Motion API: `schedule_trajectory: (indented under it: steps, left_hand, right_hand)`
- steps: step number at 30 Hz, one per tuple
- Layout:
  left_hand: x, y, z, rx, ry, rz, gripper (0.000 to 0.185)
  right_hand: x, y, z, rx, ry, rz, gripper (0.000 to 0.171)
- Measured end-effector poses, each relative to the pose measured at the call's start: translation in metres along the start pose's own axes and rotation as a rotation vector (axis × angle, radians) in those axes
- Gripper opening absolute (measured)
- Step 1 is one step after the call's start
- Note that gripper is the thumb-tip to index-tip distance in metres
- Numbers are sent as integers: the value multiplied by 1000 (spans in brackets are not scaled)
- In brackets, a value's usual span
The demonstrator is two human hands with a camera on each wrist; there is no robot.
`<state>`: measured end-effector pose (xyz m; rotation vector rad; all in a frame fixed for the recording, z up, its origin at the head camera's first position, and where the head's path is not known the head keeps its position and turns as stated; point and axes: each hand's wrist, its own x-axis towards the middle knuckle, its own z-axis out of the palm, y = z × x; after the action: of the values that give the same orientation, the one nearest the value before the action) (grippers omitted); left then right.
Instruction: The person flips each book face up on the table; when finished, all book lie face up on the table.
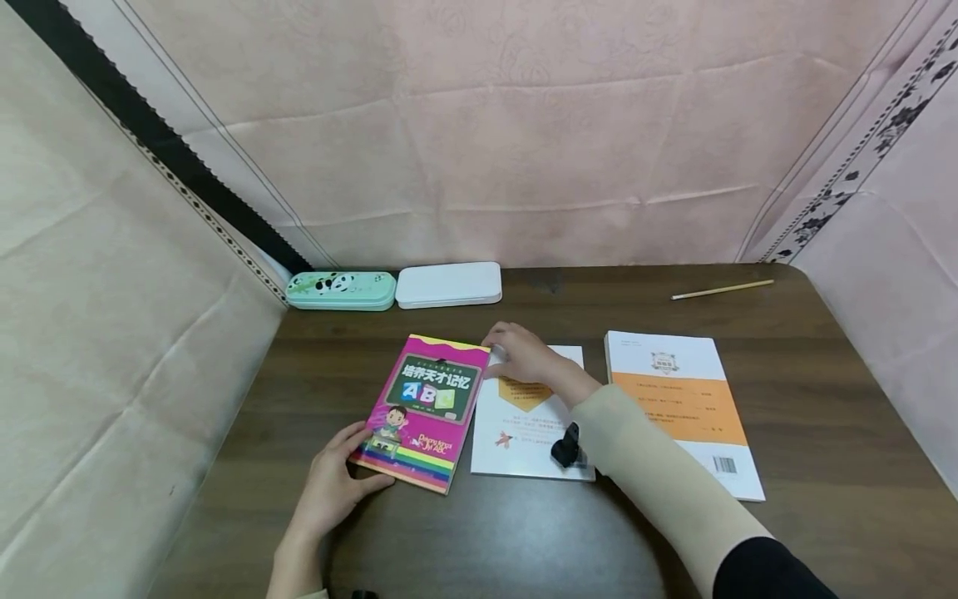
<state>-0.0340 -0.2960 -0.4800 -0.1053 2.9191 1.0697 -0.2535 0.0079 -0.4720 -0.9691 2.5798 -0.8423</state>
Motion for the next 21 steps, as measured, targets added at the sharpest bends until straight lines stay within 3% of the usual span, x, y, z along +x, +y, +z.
schedule_trajectory:
  steps: [14,21]
  left_hand:
    - [3,5,0,38,44,-33,85]
    - [7,7,1,56,53,-56,86]
  right_hand:
    - [23,-2,7,95,3,29,48]
    - [32,-3,12,130,7,43,58]
